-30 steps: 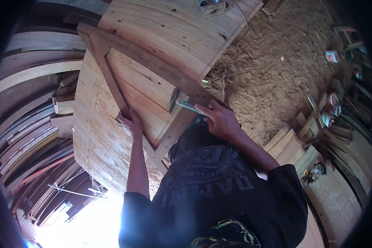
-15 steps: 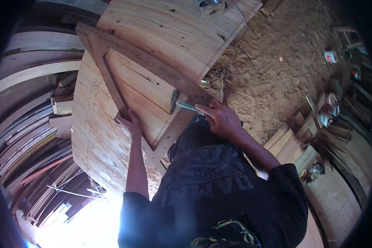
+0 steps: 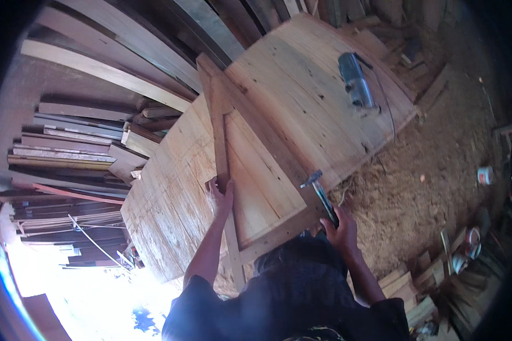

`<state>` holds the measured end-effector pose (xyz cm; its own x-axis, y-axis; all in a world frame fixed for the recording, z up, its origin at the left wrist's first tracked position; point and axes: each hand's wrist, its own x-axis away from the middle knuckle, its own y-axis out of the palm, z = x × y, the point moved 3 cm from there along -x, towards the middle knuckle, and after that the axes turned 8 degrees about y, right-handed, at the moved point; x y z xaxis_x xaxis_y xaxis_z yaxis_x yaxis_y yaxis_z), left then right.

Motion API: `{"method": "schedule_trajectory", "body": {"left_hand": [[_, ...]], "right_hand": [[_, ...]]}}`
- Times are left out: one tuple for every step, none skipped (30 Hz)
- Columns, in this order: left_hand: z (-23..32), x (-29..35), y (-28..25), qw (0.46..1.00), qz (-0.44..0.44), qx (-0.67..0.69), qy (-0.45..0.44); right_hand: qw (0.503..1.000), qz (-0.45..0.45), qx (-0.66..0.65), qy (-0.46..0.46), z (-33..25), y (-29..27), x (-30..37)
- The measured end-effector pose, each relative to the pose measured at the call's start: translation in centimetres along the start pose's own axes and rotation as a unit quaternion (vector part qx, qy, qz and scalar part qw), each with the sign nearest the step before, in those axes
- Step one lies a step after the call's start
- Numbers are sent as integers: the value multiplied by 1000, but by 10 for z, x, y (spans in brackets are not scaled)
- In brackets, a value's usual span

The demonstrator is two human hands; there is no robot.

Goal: The person assembles a wooden frame by hammering nails into a large wooden board and then uses a handheld electric router to smooth the edges of the frame. The person repeatedly hammers and routes the frame, adjusting its position on the workbench.

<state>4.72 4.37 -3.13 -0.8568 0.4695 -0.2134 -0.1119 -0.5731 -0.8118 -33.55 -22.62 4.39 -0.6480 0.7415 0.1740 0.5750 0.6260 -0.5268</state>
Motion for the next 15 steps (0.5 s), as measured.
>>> {"method": "schedule_trajectory", "body": {"left_hand": [[1, -18, 3, 1000, 7, 22, 0], [7, -40, 10, 999, 10, 46, 2], [9, -53, 11, 998, 12, 66, -4], [11, -70, 11, 999, 16, 49, -15], [11, -87, 12, 999, 19, 32, -26], [14, -99, 18, 999, 14, 18, -38], [17, -111, 22, 999, 8, 1, -41], [18, -122, 28, 999, 0, -17, -44], [21, -128, 31, 998, -7, -36, -47], [18, -129, 35, 998, 14, -22, -53], [18, -131, 37, 998, 36, -10, -60], [19, -133, 42, 996, 54, 5, -64], [20, -133, 44, 997, 57, -3, -58], [25, -133, 44, 997, 58, -9, -51], [30, -133, 42, 997, 61, -18, -43]], "right_hand": [[1000, 9, 8, -16, 1, 1, -4], [1000, 12, 11, -17, -1, 0, -8], [1000, 5, 16, -16, -6, -2, -6], [1000, -1, 20, -15, -10, -1, -7], [1000, -1, 26, -18, -11, 1, -8], [999, 1, 35, -15, -10, 1, -7], [999, 3, 43, -11, -10, 1, -7], [999, -4, 43, 3, -11, 1, -7], [999, -13, 42, 17, -14, -1, -7], [998, -22, 41, 31, -15, -1, -8], [998, -21, 46, 31, -13, 0, -8], [998, -17, 52, 34, -10, 1, -7], [998, -14, 57, 37, -8, 2, -6], [997, -13, 55, 44, -8, 1, -7], [997, -14, 51, 52, -11, 0, -8]]}}
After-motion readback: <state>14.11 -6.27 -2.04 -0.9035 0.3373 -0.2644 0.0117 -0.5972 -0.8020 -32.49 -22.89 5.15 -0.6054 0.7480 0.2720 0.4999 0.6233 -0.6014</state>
